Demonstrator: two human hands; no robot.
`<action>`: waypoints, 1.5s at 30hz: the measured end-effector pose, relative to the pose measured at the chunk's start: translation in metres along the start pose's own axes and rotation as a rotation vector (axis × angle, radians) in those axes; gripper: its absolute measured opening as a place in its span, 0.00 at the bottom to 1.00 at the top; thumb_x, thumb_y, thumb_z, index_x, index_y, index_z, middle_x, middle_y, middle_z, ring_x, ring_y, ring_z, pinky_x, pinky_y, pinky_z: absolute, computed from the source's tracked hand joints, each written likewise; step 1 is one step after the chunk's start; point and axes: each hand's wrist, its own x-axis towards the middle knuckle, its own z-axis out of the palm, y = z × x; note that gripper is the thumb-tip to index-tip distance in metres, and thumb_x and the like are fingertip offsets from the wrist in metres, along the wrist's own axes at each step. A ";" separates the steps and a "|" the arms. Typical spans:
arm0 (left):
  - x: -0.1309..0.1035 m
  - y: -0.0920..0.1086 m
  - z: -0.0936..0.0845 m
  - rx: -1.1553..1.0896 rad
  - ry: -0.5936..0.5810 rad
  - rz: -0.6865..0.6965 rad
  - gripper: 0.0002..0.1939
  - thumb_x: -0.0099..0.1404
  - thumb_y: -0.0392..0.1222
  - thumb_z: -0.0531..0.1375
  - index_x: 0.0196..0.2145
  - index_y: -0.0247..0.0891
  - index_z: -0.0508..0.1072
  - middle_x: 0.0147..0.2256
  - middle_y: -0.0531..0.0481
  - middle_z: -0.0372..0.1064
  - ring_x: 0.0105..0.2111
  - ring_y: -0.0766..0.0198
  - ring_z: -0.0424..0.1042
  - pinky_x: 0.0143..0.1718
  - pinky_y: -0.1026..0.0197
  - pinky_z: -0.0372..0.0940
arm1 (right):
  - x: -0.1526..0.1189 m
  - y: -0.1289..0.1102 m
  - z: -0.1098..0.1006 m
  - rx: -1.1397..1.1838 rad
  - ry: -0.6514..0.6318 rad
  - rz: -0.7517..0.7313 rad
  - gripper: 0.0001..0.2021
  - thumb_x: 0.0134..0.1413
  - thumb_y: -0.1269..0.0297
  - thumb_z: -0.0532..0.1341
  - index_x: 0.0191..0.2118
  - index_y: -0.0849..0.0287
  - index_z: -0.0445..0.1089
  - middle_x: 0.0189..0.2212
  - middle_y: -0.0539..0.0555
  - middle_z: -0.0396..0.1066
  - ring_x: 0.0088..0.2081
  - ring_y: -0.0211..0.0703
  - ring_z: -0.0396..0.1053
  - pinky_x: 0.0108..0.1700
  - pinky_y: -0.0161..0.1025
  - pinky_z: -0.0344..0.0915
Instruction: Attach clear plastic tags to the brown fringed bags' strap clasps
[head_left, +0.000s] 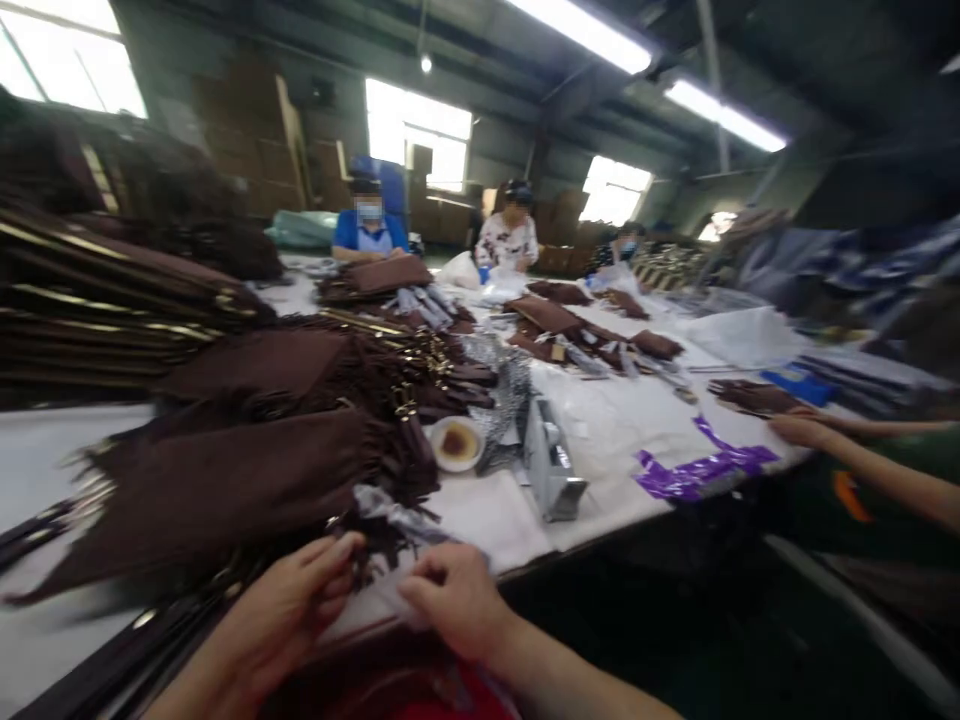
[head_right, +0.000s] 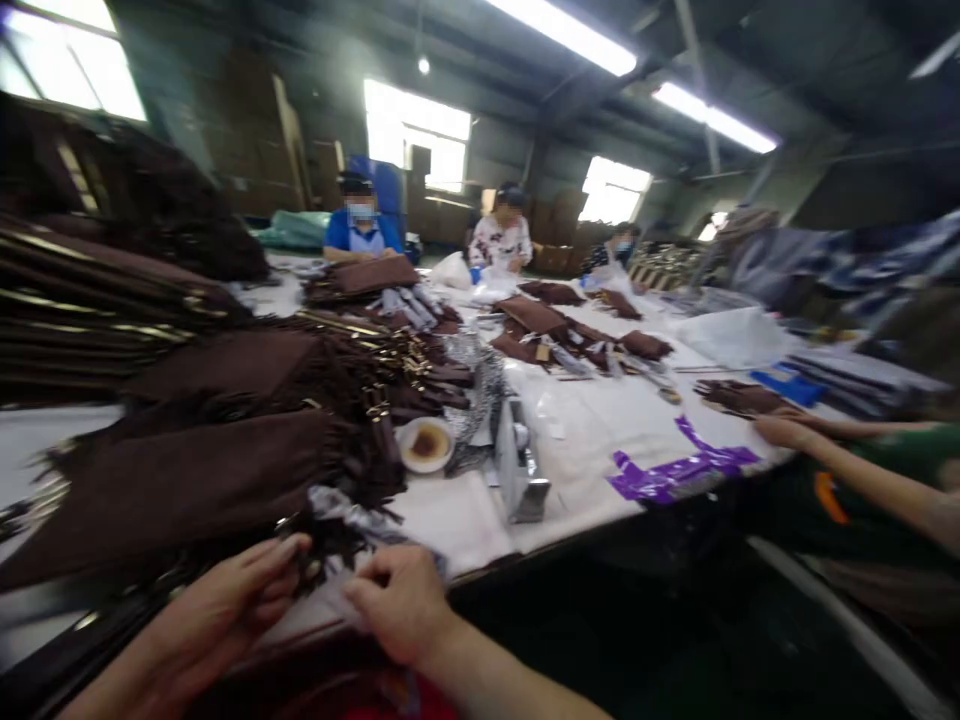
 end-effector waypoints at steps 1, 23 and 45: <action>-0.005 0.001 -0.005 -0.004 0.003 0.007 0.25 0.44 0.49 0.74 0.33 0.30 0.72 0.22 0.58 0.57 0.20 0.77 0.54 0.17 0.73 0.47 | 0.000 0.000 0.002 0.028 -0.018 0.022 0.06 0.45 0.69 0.62 0.23 0.60 0.76 0.19 0.46 0.70 0.25 0.36 0.66 0.28 0.31 0.57; -0.013 -0.004 -0.007 0.354 0.061 0.158 0.20 0.55 0.56 0.63 0.23 0.35 0.65 0.18 0.57 0.60 0.17 0.74 0.50 0.18 0.67 0.44 | -0.009 -0.009 0.016 -0.002 -0.126 -0.001 0.08 0.49 0.64 0.62 0.26 0.61 0.76 0.23 0.50 0.73 0.27 0.38 0.67 0.31 0.32 0.61; -0.034 -0.031 -0.024 0.214 0.138 0.012 0.27 0.51 0.60 0.65 0.38 0.34 0.74 0.29 0.47 0.70 0.25 0.67 0.66 0.21 0.69 0.51 | 0.016 -0.006 0.052 0.055 -0.141 0.125 0.14 0.48 0.57 0.61 0.24 0.64 0.74 0.18 0.49 0.67 0.22 0.36 0.60 0.26 0.32 0.55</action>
